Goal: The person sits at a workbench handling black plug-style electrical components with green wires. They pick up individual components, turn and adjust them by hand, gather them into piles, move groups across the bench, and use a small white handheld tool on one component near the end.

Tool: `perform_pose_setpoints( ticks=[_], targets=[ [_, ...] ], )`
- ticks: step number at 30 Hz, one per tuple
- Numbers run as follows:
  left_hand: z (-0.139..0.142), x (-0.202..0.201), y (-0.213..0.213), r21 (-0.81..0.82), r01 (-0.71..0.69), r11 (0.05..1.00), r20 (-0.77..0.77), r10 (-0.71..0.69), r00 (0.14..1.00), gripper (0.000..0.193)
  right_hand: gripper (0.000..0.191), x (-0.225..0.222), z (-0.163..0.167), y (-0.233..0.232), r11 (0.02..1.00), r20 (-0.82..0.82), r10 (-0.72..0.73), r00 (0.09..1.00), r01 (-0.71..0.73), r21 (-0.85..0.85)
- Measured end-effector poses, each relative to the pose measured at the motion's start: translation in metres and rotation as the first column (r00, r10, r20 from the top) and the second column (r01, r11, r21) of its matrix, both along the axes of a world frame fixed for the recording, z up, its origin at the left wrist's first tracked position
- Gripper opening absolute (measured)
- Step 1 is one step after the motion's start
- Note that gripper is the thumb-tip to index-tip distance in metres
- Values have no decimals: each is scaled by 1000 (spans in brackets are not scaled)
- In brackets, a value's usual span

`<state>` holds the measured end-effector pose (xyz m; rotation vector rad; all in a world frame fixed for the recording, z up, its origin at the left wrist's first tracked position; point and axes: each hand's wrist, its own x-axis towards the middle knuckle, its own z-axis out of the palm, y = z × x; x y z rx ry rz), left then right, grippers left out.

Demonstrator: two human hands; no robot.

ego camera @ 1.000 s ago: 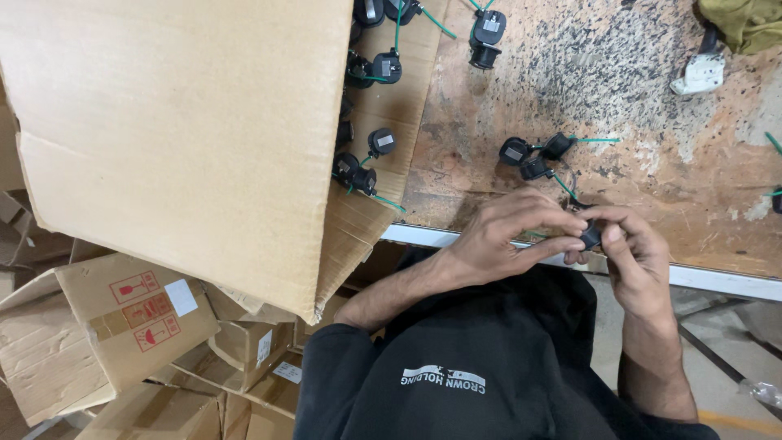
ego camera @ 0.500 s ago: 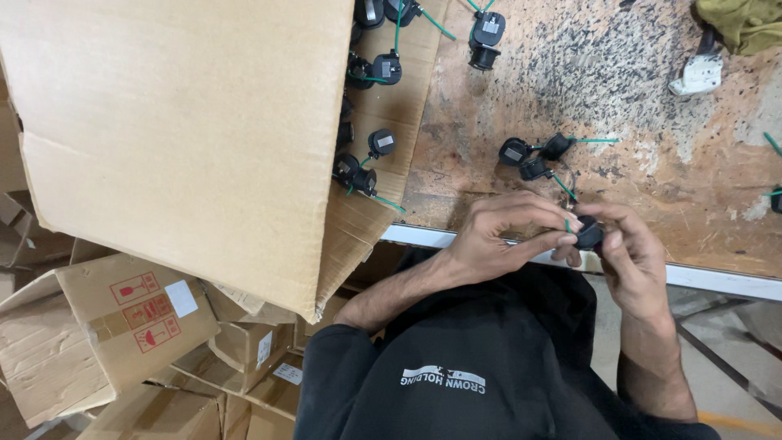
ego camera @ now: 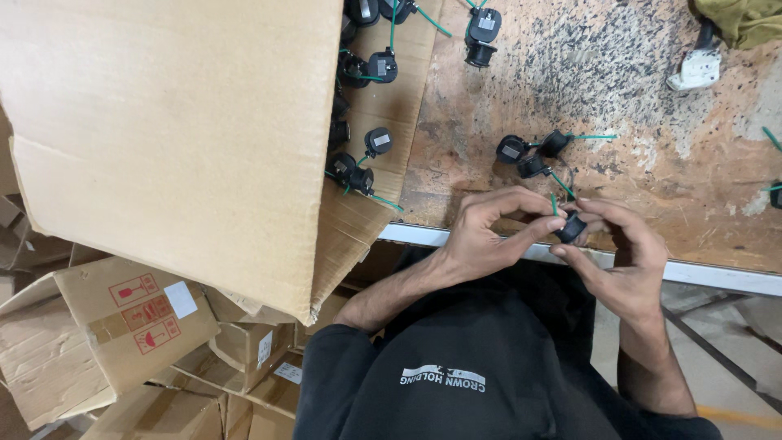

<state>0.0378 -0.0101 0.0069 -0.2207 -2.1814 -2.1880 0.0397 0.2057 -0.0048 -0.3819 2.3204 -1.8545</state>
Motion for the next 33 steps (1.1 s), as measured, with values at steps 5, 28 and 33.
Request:
perform_pose_setpoints(
  ticks=[5, 28, 33],
  targets=[
    [-16, 7, 12, 256, -57, 965, 256, -11, 967, 11, 60, -1, -1, 5, 999, -13, -10, 1000, 11, 37],
    [-17, 9, 7, 108, 33, 994, 116, -46, 992, 14, 41, 10, -13, 30, 910, 408, 162, 898, 23, -414],
    [-18, 0, 6, -249, -13, 968, -76, -6, 997, 23, 48, 7, -36, 44, 706, 538, 341, 771, 168, -689]
  ],
)
